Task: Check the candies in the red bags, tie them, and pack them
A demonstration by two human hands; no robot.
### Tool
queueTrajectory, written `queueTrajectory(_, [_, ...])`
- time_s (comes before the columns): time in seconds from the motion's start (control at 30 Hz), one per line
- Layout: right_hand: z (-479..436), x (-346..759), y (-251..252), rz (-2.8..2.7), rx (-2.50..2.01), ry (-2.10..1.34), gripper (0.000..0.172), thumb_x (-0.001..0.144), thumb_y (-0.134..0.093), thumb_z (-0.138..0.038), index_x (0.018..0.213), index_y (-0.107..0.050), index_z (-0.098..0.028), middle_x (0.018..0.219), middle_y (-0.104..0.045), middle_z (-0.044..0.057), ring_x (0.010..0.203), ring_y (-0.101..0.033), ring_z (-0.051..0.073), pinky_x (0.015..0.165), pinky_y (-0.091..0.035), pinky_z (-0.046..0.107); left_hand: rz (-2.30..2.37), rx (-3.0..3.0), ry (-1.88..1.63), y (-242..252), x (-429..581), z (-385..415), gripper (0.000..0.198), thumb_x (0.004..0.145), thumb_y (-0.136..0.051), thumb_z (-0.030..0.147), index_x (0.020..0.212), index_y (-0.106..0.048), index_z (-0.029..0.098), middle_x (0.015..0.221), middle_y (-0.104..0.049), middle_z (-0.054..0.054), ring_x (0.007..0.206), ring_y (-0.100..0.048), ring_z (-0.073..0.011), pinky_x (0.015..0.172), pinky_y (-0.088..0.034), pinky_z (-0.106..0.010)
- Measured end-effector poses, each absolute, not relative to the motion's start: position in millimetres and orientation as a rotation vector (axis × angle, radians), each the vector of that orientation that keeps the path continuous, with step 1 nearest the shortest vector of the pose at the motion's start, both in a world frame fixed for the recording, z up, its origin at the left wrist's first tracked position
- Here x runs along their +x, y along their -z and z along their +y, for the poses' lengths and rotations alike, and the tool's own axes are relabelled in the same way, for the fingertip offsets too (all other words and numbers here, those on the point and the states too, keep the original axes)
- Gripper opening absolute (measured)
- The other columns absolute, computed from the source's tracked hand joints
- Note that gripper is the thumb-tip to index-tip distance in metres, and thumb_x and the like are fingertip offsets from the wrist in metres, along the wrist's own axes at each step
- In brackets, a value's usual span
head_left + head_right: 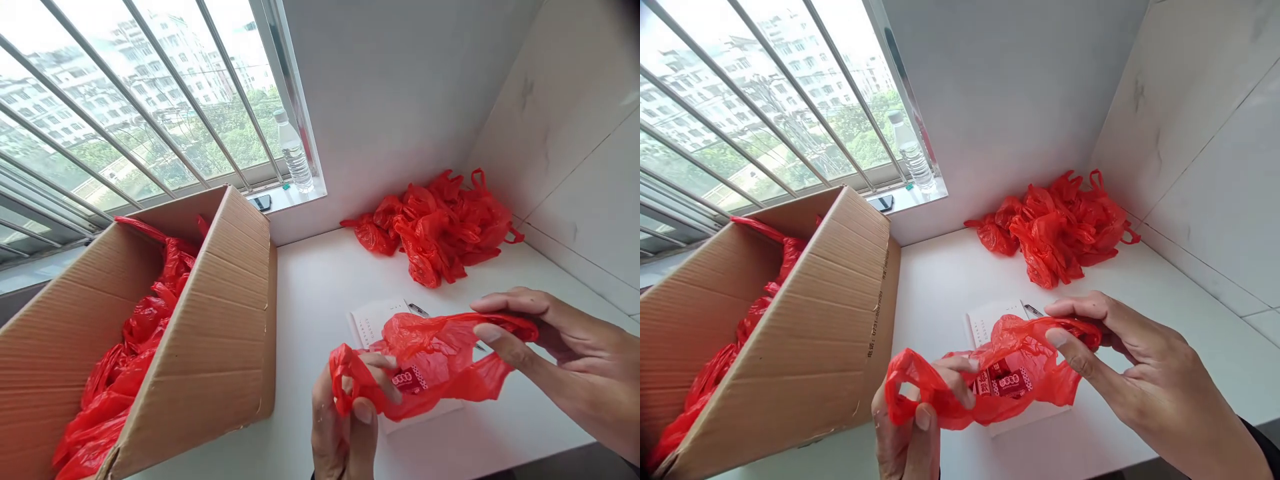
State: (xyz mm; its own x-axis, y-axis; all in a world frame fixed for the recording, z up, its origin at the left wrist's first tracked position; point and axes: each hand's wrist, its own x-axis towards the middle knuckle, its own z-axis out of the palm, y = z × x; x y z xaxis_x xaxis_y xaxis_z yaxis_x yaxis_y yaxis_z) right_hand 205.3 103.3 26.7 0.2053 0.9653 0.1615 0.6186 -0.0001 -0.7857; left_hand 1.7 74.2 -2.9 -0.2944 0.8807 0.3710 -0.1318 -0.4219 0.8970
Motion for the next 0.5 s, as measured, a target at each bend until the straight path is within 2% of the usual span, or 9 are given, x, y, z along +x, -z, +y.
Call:
queueTrajectory(0.1, [110, 208, -22, -1.58, -1.579, -0.607, 0.029, 0.087, -0.067, -0.057, 0.104, -0.068, -0.033, 0.097, -0.072, -0.002, 0.079, -0.069, 0.017, 0.065, -0.058, 0.021, 1.016, 1.159, -1.71, 5, -2, 78, 0.031, 0.102, -0.046, 0.033, 0.131, -0.056, 0.037, 0.061, -0.046, 0.005, 0.058, -0.049, -0.0132, 0.071, -0.053, -0.032])
queueTrajectory(0.2, [117, 209, -18, -1.821, -1.248, -0.636, 0.014, 0.091, -0.068, -0.037, 0.104, -0.067, -0.034, 0.092, -0.07, -0.002, 0.075, -0.069, 0.016, 0.064, -0.058, 0.022, 1.111, 0.939, -1.486, 9, -3, 77, 0.027, 0.099, -0.054, 0.037, 0.126, -0.057, 0.034, 0.062, -0.039, 0.005, 0.056, -0.036, -0.0114, 0.057, -0.04, -0.024])
queueTrajectory(0.3, [122, 205, -19, -2.041, -0.96, -0.715, 0.026, 0.093, -0.065, -0.022, 0.115, -0.064, -0.035, 0.088, -0.066, -0.002, 0.068, -0.067, 0.014, 0.06, -0.057, 0.023, 1.085, 0.813, -1.306, 10, -2, 80, 0.04, 0.09, -0.065, 0.053, 0.122, -0.055, 0.031, 0.063, -0.037, 0.006, 0.058, -0.033, -0.0116, 0.058, -0.036, -0.025])
queueTrajectory(0.37, [124, 201, -22, -2.098, -0.927, -0.703, 0.032, 0.094, -0.064, -0.02, 0.121, -0.062, -0.036, 0.086, -0.063, -0.002, 0.066, -0.065, 0.013, 0.06, -0.057, 0.024, 1.086, 0.738, -1.226, 9, -2, 85, 0.046, 0.09, -0.063, 0.059, 0.124, -0.054, 0.029, 0.064, -0.036, 0.005, 0.061, -0.034, -0.012, 0.061, -0.036, -0.026])
queueTrajectory(0.5, [125, 199, -31, -2.081, -1.067, -0.716, 0.033, 0.095, -0.064, -0.025, 0.126, -0.058, -0.035, 0.102, -0.065, 0.001, 0.084, -0.067, 0.016, 0.074, -0.058, 0.028, 1.186, 0.749, -1.227, 3, -8, 97, 0.038, 0.095, -0.058, 0.052, 0.118, -0.065, 0.022, 0.069, -0.041, 0.003, 0.067, -0.039, -0.0131, 0.069, -0.039, -0.028])
